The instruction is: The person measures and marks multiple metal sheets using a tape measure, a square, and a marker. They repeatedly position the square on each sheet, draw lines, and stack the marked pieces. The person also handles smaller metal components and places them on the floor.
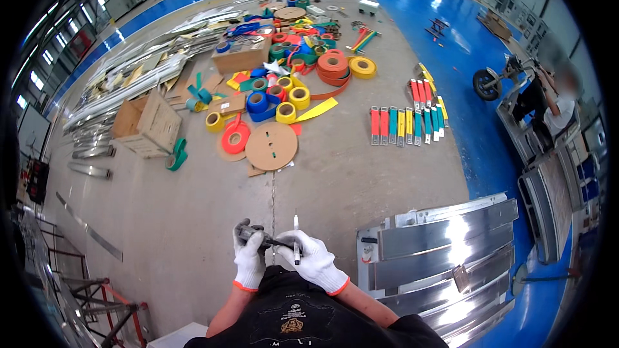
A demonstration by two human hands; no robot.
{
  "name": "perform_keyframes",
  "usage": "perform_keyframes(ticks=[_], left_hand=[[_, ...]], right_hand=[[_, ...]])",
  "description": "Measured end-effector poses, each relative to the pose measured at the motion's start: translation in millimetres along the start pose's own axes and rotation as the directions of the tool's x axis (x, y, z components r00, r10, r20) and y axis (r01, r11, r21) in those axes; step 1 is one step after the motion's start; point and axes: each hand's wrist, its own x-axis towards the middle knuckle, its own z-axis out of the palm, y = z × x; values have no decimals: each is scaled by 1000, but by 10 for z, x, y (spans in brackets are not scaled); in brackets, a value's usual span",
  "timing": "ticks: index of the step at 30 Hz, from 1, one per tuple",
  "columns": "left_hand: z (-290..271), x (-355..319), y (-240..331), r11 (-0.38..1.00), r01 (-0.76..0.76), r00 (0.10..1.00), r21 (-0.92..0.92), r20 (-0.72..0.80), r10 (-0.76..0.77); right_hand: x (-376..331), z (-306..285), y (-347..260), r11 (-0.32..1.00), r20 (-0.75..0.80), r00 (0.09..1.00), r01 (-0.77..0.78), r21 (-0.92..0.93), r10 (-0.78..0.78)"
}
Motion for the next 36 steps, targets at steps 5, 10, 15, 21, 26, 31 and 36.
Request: perform_keyframes(ticks=[5, 10, 15, 21, 26, 31, 36], left_hand=[[564, 879, -104, 990, 107, 994, -95, 26, -105], [1107, 1949, -292, 989, 106, 992, -99, 81, -98], [1826, 3471, -419, 987, 108, 992, -117, 82, -98], [2935, 5339, -148, 995, 87, 990, -47, 113, -81], [4029, 6639, -231, 981, -78, 985, 179, 163, 49], [5248, 7487, -962, 971, -128, 927, 202, 373, 45], [6712, 7815, -1362, 980, 139, 878, 145, 439, -190]], right_hand=[[637, -560, 65, 982, -53, 983, -174, 76, 178], [1471, -1052, 422, 956, -204, 943, -226, 188, 263], [2734, -1640, 796, 951, -302, 914, -303, -59, 272], [4216, -2522, 921, 890, -519, 794, -438, -128, 316], [4889, -3503, 1650, 847, -791, 566, -517, -122, 231], [5991, -4607, 1930, 913, -769, 492, -222, 342, 408], [7393, -5959, 1837, 947, -576, 769, -116, 300, 277]])
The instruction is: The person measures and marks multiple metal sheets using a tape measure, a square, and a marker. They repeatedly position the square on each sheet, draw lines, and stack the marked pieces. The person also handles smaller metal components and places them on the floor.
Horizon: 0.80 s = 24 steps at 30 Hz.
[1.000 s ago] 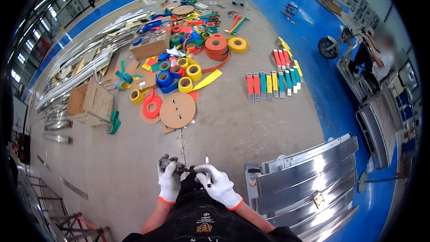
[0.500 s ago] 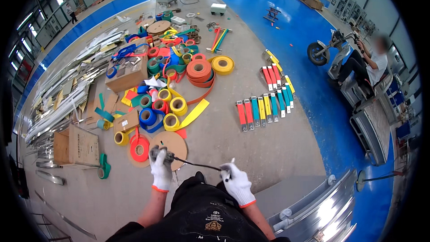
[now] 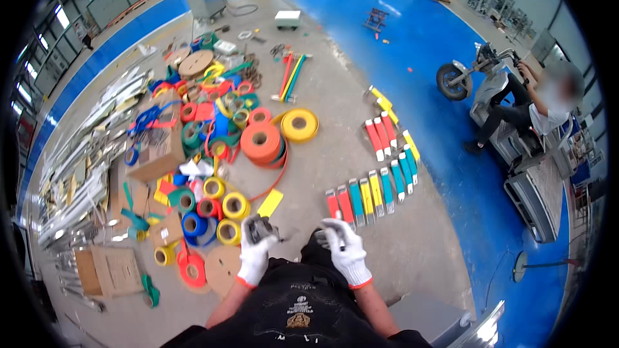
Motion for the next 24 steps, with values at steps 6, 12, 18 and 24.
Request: perform_keyframes(ticks=[6, 12, 18, 24], left_hand=[[700, 1529, 260, 934, -231, 926, 272, 357, 125], [1181, 3284, 319, 918, -283, 917, 278, 360, 173], [1766, 5481, 385, 905, -327, 845, 273, 514, 150], [2476, 6988, 810, 718, -574, 774, 392, 545, 322]], right_hand=[[2083, 49, -577, 993, 417, 908, 19, -116, 31], [4056, 322, -558, 974, 573, 802, -223, 26, 168], [5913, 349, -923, 889, 440, 855, -401, 223, 275], [7568, 302, -1185, 951, 321, 936, -220, 217, 143]])
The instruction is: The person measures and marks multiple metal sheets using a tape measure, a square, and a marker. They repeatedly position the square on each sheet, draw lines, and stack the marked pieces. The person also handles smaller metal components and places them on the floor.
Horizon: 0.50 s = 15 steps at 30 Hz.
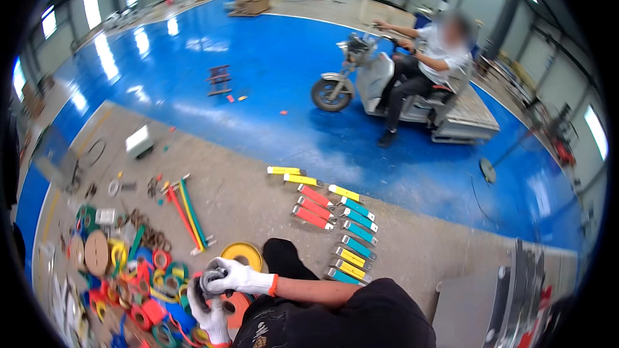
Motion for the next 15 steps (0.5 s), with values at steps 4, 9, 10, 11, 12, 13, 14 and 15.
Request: perform_keyframes(ticks=[4, 9, 10, 11, 12, 13, 14, 15], left_hand=[[-109, 918, -556, 784, 515, 837, -347, 5, -547], [-11, 2330, -1242, 451, 546, 722, -706, 123, -681], [-49, 2522, -1479, 396, 522, 692, -756, 104, -714], [-127, 2883, -1492, 399, 536, 669, -744, 85, -738], [-192, 3145, -1658, 372, 506, 634, -778, 44, -772], [-194, 3448, -1701, 364, 509, 623, -780, 42, -781], [-300, 3774, -1717, 369, 530, 616, -763, 48, -786], [-409, 3963, -1801, 401, 537, 623, -742, 28, -782]], right_hand=[[1067, -306, -313, 956, -31, 967, 254, 146, -252], [2419, -800, -909, 806, 103, 883, 462, -369, -459], [2772, -951, -861, 776, 181, 854, 519, -357, -488], [3154, -1036, -903, 772, 223, 841, 541, -335, -493], [3485, -1078, -1073, 772, 294, 838, 540, -334, -460], [3738, -1185, -1217, 807, 352, 845, 509, -300, -402], [4043, -1222, -1354, 837, 390, 844, 483, -257, -367], [4325, -1251, -1464, 856, 453, 823, 473, -209, -344]])
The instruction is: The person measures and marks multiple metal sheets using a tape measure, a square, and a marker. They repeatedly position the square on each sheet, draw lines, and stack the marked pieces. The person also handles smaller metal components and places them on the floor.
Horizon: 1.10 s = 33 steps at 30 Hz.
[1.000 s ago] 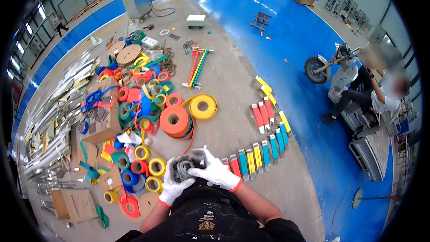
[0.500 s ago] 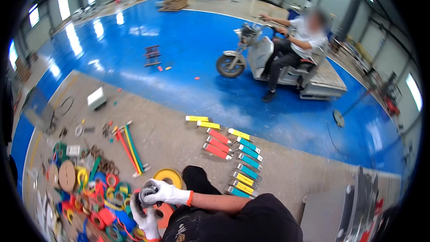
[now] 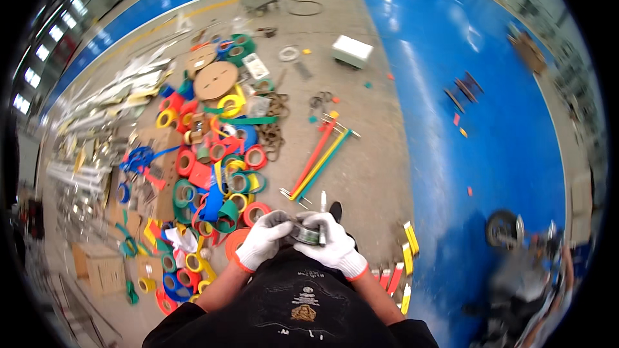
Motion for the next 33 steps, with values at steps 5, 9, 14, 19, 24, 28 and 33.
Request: perform_keyframes(ticks=[5, 9, 14, 19, 24, 28, 33], left_hand=[[212, 732, 478, 922, -92, 990, 375, -65, 125], [308, 1479, 696, 810, -94, 952, 579, -185, 243], [297, 2432, 1446, 834, -134, 940, 535, -197, 278], [-310, 3802, 2326, 734, -247, 907, 633, -116, 405], [-825, 4775, 3850, 760, -170, 884, 627, -244, 400], [-1118, 5287, 4840, 904, -329, 868, 273, -288, 403], [-1518, 6310, 5596, 919, -306, 810, 250, -439, 389]], right_hand=[[1093, -634, -11, 983, 225, 957, -178, -55, 186], [2023, -999, 166, 885, 279, 862, -328, -329, 423], [3336, -1361, 579, 837, 400, 743, -407, -366, 536], [5015, -1537, 1329, 838, 482, 687, -412, -358, 544], [6882, -1631, 1500, 753, 397, 660, -423, -505, 637], [8006, -2078, 1583, 691, 370, 616, -429, -582, 695], [9258, -2689, 2157, 678, 420, 544, -467, -568, 726]])
